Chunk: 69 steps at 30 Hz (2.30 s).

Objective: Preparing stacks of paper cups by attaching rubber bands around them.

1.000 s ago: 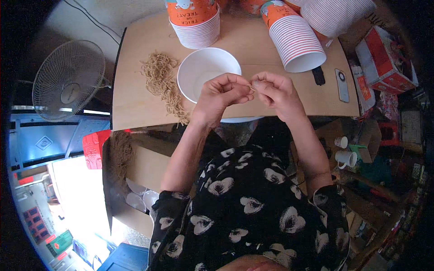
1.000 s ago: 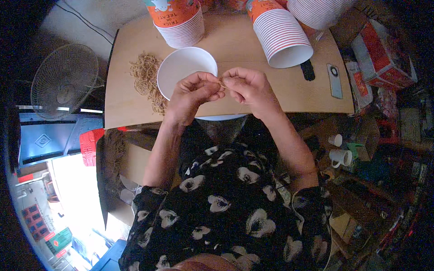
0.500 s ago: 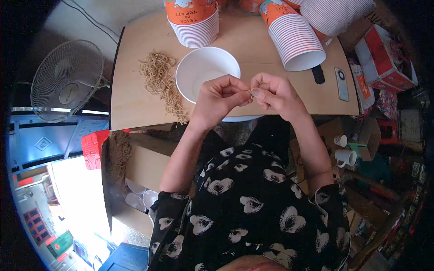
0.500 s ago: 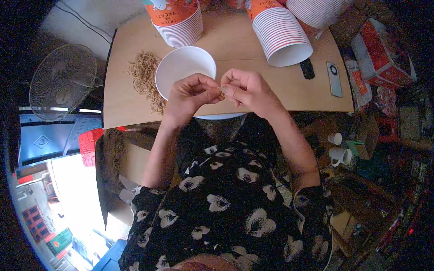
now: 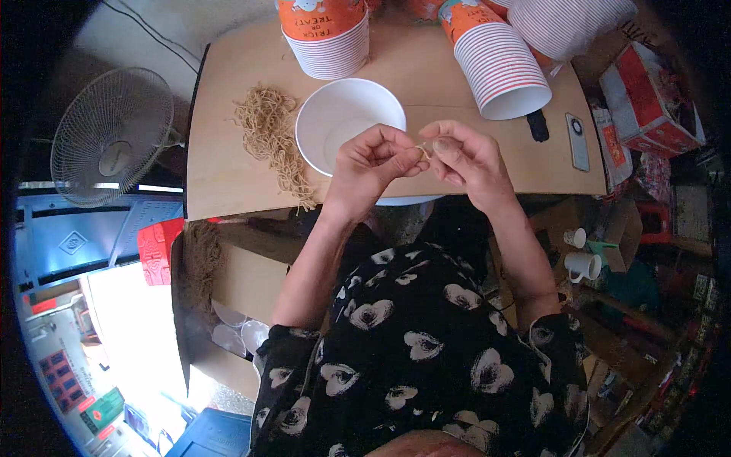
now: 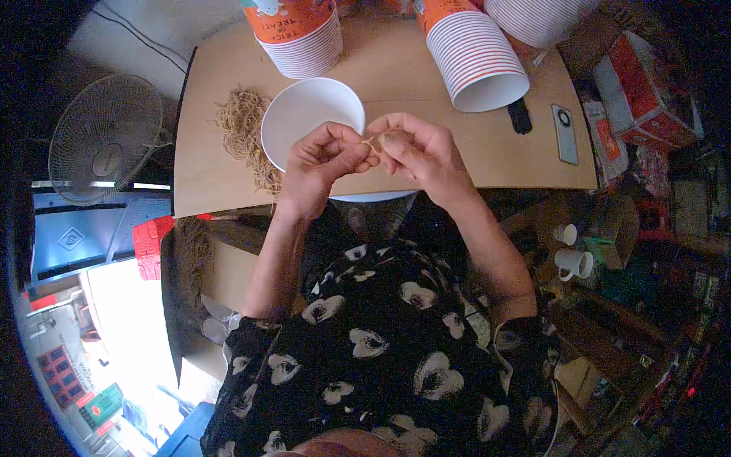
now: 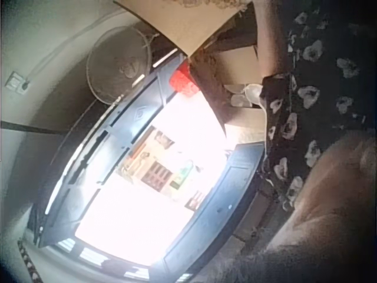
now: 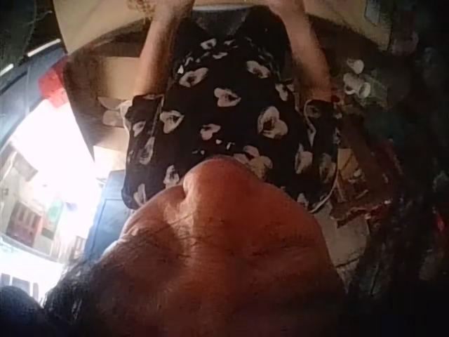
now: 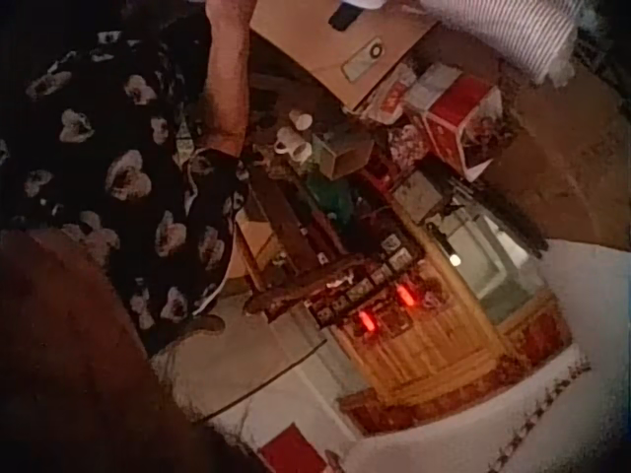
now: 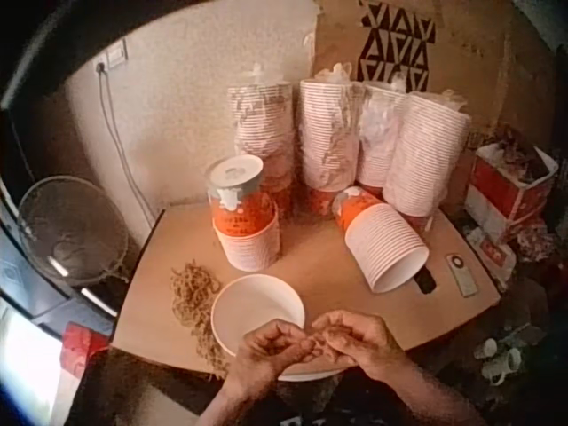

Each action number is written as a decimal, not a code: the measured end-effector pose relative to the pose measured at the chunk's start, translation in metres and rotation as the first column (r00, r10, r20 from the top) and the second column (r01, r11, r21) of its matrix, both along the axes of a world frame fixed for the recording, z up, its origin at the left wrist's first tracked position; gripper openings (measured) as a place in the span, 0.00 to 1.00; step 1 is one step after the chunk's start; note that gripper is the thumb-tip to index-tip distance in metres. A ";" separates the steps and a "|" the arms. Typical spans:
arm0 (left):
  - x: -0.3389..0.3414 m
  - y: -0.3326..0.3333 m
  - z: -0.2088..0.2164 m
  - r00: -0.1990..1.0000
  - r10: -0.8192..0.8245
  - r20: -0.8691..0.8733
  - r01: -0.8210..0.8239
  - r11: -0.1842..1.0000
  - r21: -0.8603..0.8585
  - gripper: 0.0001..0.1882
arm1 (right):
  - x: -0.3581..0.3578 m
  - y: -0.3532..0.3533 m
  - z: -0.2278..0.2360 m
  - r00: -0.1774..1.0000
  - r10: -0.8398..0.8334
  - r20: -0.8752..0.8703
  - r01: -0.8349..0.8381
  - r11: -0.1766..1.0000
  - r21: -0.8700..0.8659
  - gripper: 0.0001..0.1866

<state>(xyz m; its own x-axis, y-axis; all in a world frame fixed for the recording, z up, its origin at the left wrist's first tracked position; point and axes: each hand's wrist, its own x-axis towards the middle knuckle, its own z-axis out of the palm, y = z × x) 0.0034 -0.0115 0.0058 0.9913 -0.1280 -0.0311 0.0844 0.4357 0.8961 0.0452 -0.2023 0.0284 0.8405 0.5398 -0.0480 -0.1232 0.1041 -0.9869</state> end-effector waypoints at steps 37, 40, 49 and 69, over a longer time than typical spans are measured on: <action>-0.001 -0.010 0.005 1.000 -0.017 0.012 0.016 0.995 0.099 0.09 | 0.005 -0.007 -0.002 0.994 -0.012 0.110 0.022 0.996 -0.089 0.06; 0.000 -0.010 0.004 1.000 -0.008 0.017 0.006 0.993 0.122 0.08 | 0.004 -0.008 -0.005 0.997 -0.024 0.066 0.028 0.998 -0.060 0.07; -0.001 -0.008 0.000 0.999 -0.020 0.035 0.018 0.999 0.051 0.05 | 0.004 -0.011 -0.007 0.999 0.000 -0.037 0.000 1.000 -0.011 0.08; -0.003 -0.003 0.001 1.000 -0.022 0.017 0.021 0.998 0.054 0.06 | 0.005 -0.012 -0.010 0.983 0.121 -0.135 -0.118 0.993 0.029 0.09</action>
<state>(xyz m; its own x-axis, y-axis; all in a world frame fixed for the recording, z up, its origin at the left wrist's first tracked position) 0.0001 -0.0150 0.0066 0.9888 -0.1476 -0.0215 0.0775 0.3854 0.9195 0.0502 -0.2145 0.0181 0.7562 0.6380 -0.1453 -0.2691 0.1008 -0.9578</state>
